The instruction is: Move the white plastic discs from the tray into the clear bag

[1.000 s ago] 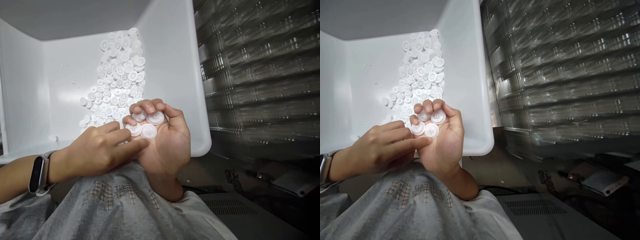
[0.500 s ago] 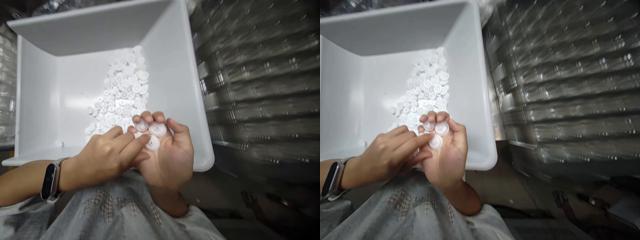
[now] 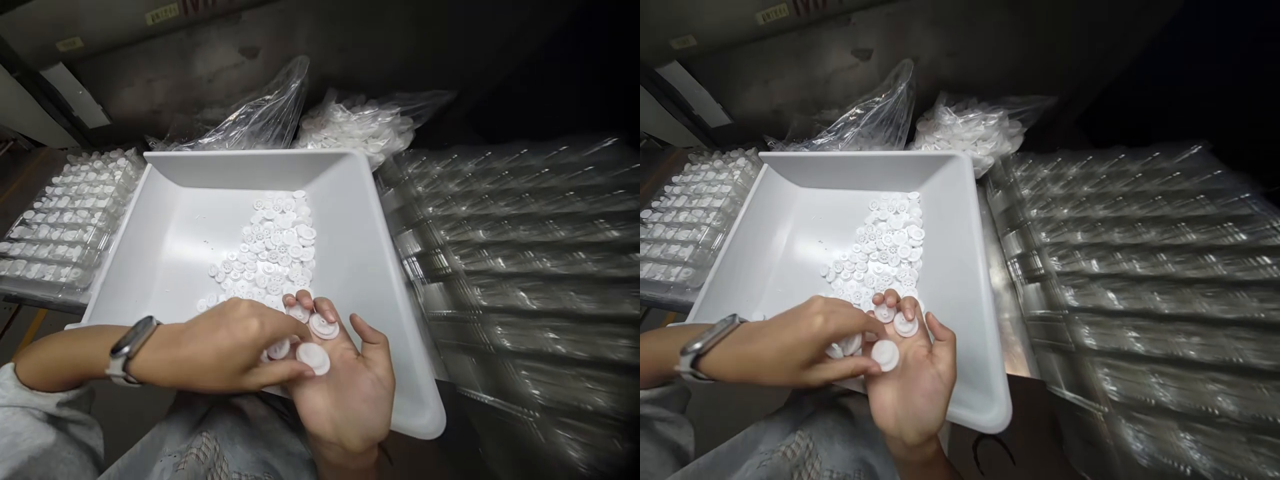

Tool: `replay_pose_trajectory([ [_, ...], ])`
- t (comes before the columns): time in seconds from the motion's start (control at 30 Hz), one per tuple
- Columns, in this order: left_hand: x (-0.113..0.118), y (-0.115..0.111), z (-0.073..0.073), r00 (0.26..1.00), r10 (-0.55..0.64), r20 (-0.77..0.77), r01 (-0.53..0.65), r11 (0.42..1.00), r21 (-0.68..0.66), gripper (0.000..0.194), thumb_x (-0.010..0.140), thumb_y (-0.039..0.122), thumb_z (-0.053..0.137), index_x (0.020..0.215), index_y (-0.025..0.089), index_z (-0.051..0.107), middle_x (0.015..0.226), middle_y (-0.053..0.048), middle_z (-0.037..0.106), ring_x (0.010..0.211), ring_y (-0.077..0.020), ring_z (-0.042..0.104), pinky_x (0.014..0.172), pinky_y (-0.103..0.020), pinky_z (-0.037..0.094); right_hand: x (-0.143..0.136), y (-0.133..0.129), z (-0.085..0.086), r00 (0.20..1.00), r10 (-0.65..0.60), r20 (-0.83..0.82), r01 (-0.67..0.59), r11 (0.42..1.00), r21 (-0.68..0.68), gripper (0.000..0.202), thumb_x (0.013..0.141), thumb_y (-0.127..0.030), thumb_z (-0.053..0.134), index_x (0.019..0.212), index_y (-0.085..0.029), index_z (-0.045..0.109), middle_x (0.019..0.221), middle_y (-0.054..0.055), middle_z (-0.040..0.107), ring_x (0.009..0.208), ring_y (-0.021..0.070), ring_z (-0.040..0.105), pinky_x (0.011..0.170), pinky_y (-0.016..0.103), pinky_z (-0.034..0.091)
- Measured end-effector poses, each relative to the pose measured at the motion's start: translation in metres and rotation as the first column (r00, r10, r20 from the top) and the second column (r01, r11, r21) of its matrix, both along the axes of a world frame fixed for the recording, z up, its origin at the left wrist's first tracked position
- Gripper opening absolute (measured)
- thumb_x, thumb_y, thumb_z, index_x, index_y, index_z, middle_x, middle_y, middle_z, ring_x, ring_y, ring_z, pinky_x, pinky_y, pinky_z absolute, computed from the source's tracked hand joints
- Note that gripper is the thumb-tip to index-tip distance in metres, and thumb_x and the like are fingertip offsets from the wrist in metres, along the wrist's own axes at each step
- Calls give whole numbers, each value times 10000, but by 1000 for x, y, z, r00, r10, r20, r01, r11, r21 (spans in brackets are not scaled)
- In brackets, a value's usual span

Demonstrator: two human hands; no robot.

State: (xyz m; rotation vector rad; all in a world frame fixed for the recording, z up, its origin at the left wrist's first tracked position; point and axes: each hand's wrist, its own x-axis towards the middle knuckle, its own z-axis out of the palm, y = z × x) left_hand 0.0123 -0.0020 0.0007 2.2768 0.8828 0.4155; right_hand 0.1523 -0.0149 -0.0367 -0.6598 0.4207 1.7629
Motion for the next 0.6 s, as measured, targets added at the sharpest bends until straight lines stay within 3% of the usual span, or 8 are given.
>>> replay_pose_trajectory([
  [0.07, -6, 9, 9, 999, 32, 5, -31, 999, -38, 288, 934, 322, 523, 1118, 106, 574, 907, -62, 623, 787, -107, 583, 694, -215, 446, 1, 0, -2, 999, -29, -27, 29, 999, 29, 362, 516, -260, 718, 682, -142, 418, 821, 28, 478, 783, 176, 536, 621, 291, 496],
  [0.27, -10, 38, 21, 971, 237, 36, -239, 968, 71, 396, 907, 361, 528, 1186, 82, 556, 792, -102, 571, 699, -138, 564, 552, -215, 423, 3, -1, -5, 993, -86, -82, 95, 990, 104, 349, 555, -220, 698, 676, -137, 382, 819, 42, 453, 797, 169, 515, 616, 288, 495],
  [0.37, -19, 64, 29, 936, 333, 113, -335, 942, 7, 429, 904, 353, 505, 1230, 76, 529, 778, -100, 545, 650, -123, 531, 491, -197, 385, 4, -1, -6, 992, -88, -95, 99, 988, 118, 356, 547, -208, 708, 664, -135, 380, 820, 38, 451, 775, 158, 508, 612, 282, 494],
  [0.47, -33, 89, 34, 869, 450, 206, -411, 888, -205, 452, 911, 323, 448, 1277, 61, 481, 786, -100, 518, 581, -93, 469, 415, -176, 304, 4, 0, -6, 993, -77, -85, 87, 989, 120, 345, 564, -186, 701, 668, -134, 377, 809, 33, 449, 760, 153, 508, 600, 276, 491],
  [0.53, -38, 92, 30, 797, 553, 241, -423, 797, -431, 465, 915, 293, 405, 1308, 47, 430, 812, -100, 500, 539, -69, 405, 366, -165, 219, 3, 1, -6, 995, -70, -76, 78, 990, 115, 340, 567, -174, 694, 677, -134, 375, 803, 32, 450, 763, 157, 511, 593, 277, 489],
  [0.6, -36, 78, 21, 753, 616, 233, -347, 671, -655, 470, 920, 288, 379, 1323, 48, 394, 875, -111, 495, 533, -55, 359, 342, -156, 155, 1, 2, -5, 996, -69, -63, 76, 991, 113, 326, 572, -177, 683, 687, -133, 381, 796, 31, 451, 766, 160, 510, 592, 277, 486],
])
